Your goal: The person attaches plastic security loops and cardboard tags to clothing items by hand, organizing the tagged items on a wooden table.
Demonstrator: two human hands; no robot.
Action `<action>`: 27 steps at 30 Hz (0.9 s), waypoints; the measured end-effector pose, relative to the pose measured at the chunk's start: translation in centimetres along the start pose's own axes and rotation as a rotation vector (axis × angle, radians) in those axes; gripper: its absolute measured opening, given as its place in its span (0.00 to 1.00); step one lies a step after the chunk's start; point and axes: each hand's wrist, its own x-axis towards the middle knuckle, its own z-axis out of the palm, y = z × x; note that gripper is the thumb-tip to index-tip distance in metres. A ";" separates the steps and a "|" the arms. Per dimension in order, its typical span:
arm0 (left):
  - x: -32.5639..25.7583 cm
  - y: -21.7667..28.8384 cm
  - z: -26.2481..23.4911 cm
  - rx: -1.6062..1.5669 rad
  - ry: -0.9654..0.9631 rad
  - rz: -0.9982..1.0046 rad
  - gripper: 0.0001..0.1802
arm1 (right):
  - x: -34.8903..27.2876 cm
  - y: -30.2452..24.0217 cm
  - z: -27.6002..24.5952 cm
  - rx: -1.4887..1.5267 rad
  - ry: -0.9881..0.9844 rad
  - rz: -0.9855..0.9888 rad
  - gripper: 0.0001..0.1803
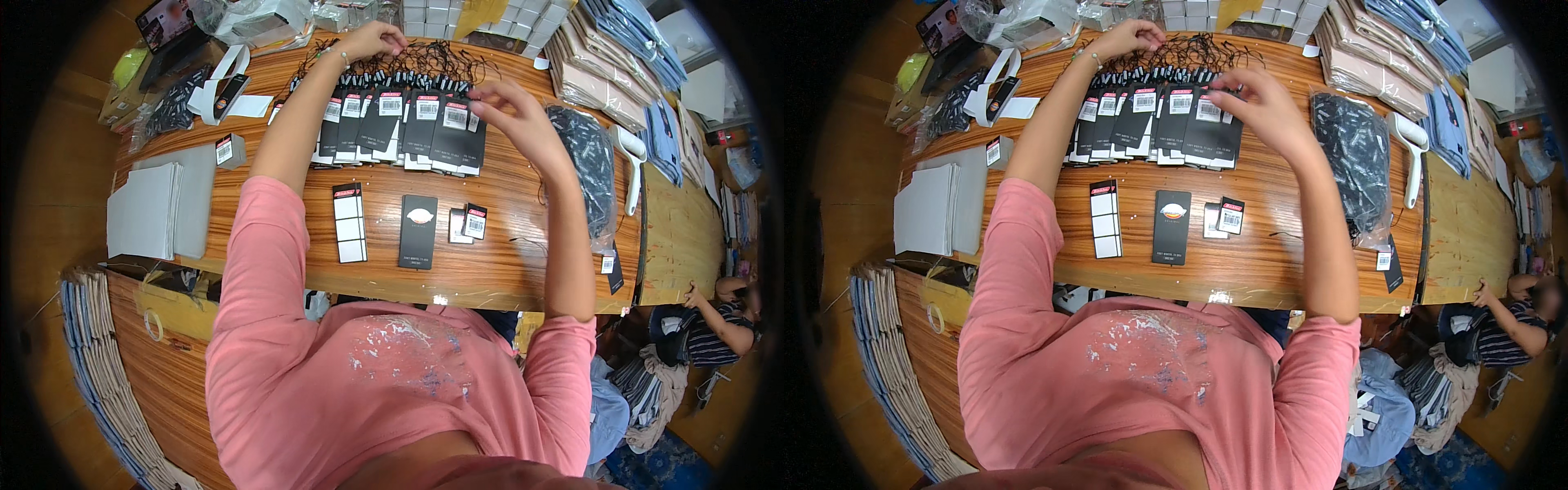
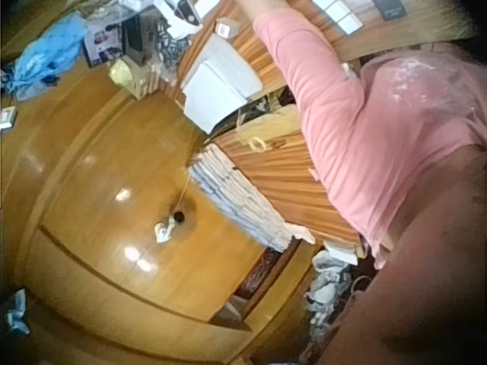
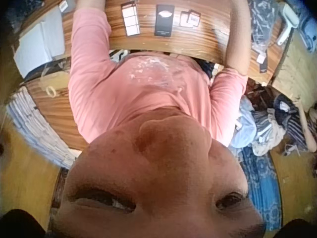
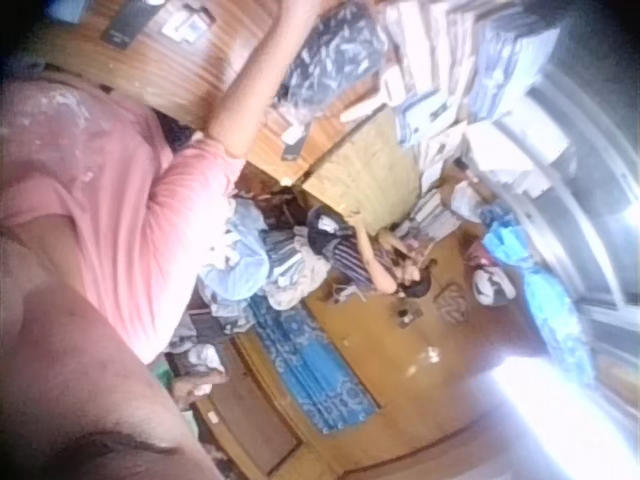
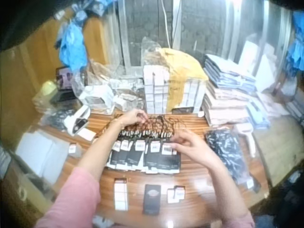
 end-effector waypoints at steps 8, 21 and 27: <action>-7.1 14.2 -1.3 -0.062 0.383 0.121 0.18 | -17.0 -1.0 -7.1 0.028 0.343 0.178 0.13; -21.7 21.2 13.3 0.488 0.106 -0.143 0.26 | -15.6 1.8 3.4 -0.167 0.022 0.115 0.17; -22.2 19.3 15.6 0.546 0.136 -0.204 0.30 | -14.3 3.7 5.3 -0.336 0.066 0.032 0.20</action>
